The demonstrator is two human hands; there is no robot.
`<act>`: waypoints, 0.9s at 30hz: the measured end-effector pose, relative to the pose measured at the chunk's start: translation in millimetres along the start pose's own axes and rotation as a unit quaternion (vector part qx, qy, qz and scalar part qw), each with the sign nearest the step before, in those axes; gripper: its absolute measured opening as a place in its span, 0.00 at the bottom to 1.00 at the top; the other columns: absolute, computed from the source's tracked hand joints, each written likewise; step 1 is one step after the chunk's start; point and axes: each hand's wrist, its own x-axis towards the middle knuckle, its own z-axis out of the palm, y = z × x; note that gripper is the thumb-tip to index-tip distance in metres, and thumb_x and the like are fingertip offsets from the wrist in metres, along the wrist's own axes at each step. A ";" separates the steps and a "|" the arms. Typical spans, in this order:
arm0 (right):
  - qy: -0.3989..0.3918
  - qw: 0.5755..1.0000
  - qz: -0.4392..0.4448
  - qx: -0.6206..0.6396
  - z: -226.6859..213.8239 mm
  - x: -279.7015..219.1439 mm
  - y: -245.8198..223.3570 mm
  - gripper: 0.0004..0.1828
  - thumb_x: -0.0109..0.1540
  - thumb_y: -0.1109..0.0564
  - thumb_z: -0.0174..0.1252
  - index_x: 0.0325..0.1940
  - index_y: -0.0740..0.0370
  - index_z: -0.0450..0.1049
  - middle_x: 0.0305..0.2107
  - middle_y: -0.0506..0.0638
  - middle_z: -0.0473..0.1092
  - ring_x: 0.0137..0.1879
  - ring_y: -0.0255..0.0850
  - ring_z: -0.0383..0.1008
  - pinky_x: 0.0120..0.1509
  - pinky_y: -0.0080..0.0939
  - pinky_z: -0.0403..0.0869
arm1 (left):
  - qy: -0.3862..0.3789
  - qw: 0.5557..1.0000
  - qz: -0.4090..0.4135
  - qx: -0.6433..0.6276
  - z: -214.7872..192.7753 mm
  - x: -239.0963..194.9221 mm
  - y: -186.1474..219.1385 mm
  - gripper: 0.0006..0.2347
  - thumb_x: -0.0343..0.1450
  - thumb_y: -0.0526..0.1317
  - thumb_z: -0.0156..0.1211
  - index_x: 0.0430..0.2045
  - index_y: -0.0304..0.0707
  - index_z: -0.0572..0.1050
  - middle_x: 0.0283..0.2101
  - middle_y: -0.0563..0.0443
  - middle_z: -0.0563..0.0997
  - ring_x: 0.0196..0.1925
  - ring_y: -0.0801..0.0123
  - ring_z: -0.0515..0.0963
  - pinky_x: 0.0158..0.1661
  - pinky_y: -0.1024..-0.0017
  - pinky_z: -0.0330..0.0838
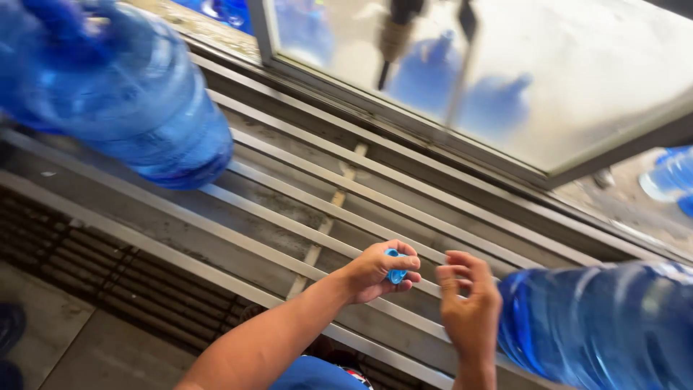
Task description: Filling large water jugs from a tap and applying plastic caps and seals.
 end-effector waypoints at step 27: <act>-0.326 0.928 -0.132 0.118 385.3 -113.1 -378.6 0.28 0.53 0.56 0.72 0.55 0.63 0.72 0.38 0.48 0.79 0.39 0.38 0.75 0.48 0.39 0.74 | 0.105 0.964 0.142 0.201 -268.1 -396.0 314.9 0.18 0.73 0.52 0.58 0.49 0.37 0.71 0.39 0.51 0.79 0.37 0.77 0.81 0.35 0.73 0.80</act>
